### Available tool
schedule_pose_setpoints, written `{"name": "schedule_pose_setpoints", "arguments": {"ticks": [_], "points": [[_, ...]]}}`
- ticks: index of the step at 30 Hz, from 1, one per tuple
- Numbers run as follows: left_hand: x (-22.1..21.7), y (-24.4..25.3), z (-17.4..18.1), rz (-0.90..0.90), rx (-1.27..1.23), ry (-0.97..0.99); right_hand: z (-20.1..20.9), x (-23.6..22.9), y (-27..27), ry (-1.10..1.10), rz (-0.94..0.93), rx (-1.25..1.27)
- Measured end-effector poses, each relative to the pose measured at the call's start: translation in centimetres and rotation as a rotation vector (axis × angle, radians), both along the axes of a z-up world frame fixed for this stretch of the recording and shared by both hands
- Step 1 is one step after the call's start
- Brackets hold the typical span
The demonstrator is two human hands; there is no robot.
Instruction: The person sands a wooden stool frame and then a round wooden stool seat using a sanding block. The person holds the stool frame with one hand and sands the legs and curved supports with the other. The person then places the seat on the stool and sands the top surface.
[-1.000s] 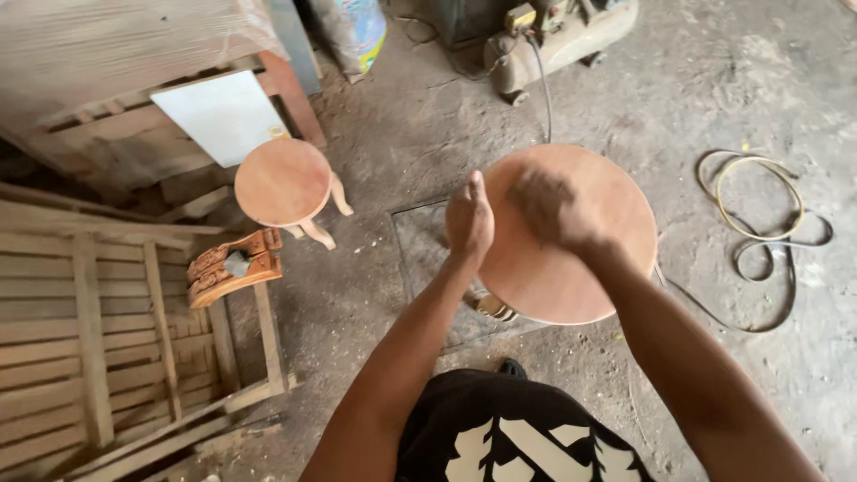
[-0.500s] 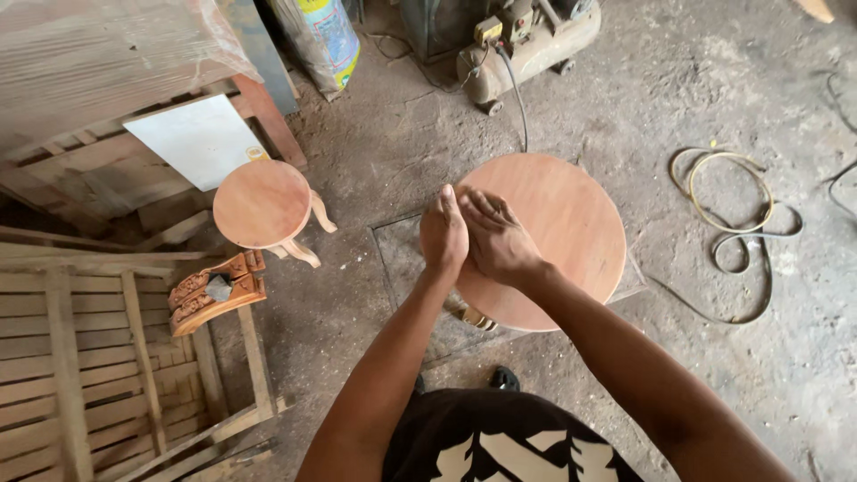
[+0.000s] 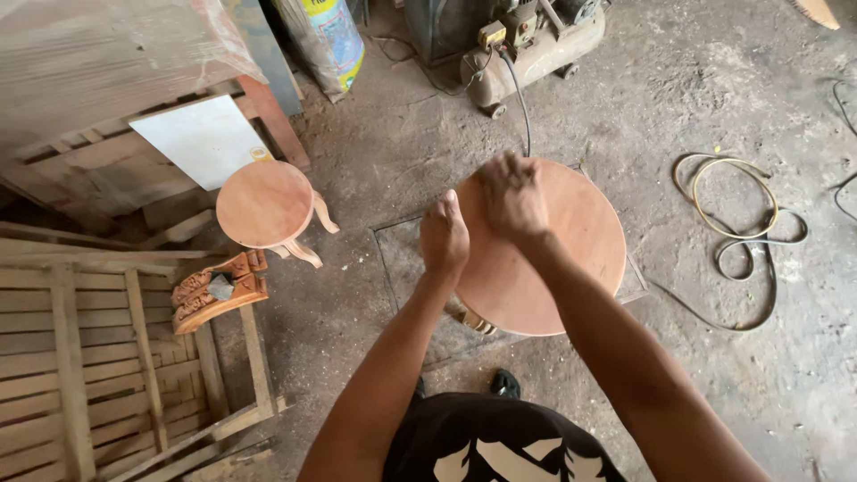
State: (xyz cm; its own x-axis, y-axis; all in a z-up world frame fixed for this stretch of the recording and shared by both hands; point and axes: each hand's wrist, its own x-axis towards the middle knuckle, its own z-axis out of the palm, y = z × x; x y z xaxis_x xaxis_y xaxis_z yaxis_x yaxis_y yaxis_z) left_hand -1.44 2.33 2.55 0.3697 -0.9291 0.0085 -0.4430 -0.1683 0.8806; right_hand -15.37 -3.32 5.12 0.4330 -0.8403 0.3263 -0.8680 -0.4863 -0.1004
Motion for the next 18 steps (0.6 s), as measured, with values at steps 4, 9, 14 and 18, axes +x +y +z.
{"name": "schedule_pose_setpoints", "arguments": {"ticks": [4, 9, 14, 18], "points": [[-0.4, -0.5, 0.0, -0.026, 0.183, -0.019, 0.9, -0.5, 6.0, 0.024, 0.132, 0.034], [-1.4, -0.2, 0.8, -0.05, 0.183, -0.304, 2.0, -2.3, 3.7, 0.18, -0.035, 0.202], [-0.9, -0.7, 2.6, -0.136, 0.313, -0.31, 0.6, -3.6, 6.8, 0.024, 0.095, -0.003], [-1.4, 0.3, 1.7, -0.119, 0.169, -0.531, 2.5, -5.2, 1.3, -0.061, -0.258, 0.313]]}}
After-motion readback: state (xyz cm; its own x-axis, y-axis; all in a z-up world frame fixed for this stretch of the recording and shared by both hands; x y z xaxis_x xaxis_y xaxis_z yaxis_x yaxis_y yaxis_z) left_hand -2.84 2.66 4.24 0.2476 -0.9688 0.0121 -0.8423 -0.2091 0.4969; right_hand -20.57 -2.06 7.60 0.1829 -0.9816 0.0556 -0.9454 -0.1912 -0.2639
